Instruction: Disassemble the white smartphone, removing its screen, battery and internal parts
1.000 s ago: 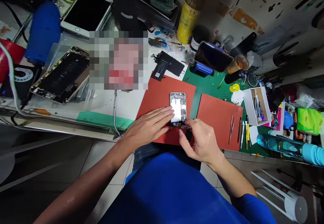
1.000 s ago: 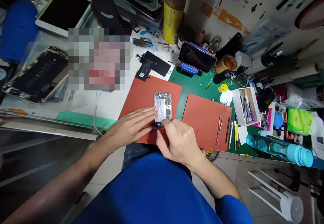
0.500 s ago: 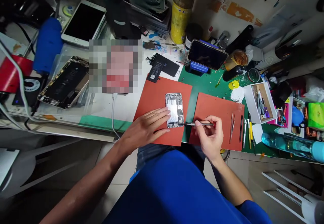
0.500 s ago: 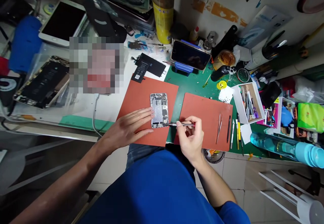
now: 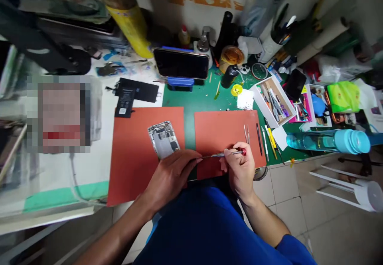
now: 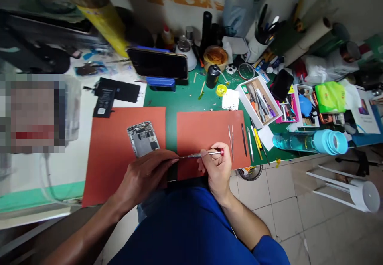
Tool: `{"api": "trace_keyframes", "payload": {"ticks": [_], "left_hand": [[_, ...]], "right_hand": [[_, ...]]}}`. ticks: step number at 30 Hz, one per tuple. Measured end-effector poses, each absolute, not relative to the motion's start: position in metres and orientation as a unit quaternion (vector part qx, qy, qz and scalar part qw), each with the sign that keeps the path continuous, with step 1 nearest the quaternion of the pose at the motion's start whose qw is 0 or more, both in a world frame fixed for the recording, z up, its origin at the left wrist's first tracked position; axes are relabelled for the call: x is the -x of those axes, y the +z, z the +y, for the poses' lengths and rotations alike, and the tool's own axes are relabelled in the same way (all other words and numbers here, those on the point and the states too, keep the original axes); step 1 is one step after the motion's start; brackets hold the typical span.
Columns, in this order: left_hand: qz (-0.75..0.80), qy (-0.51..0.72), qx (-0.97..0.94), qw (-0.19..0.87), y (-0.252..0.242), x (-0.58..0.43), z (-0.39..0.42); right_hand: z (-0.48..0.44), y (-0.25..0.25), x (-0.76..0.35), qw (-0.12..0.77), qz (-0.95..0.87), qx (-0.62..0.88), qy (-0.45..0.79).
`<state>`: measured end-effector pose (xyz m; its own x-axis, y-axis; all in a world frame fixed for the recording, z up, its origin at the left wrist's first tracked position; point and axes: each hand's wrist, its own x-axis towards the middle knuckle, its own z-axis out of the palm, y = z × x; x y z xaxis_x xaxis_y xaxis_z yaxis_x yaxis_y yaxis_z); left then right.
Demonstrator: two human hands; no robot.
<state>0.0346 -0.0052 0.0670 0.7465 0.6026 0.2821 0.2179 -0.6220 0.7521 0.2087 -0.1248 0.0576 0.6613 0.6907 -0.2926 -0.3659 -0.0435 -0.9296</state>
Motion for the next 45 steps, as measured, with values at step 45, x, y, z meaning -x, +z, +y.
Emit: {"api": "trace_keyframes", "payload": {"ticks": [45], "left_hand": [[0.213, 0.113, -0.958, 0.154, 0.022, -0.126, 0.006]], "right_hand": [[-0.17, 0.029, -0.203, 0.7, -0.192, 0.671, 0.148]]}}
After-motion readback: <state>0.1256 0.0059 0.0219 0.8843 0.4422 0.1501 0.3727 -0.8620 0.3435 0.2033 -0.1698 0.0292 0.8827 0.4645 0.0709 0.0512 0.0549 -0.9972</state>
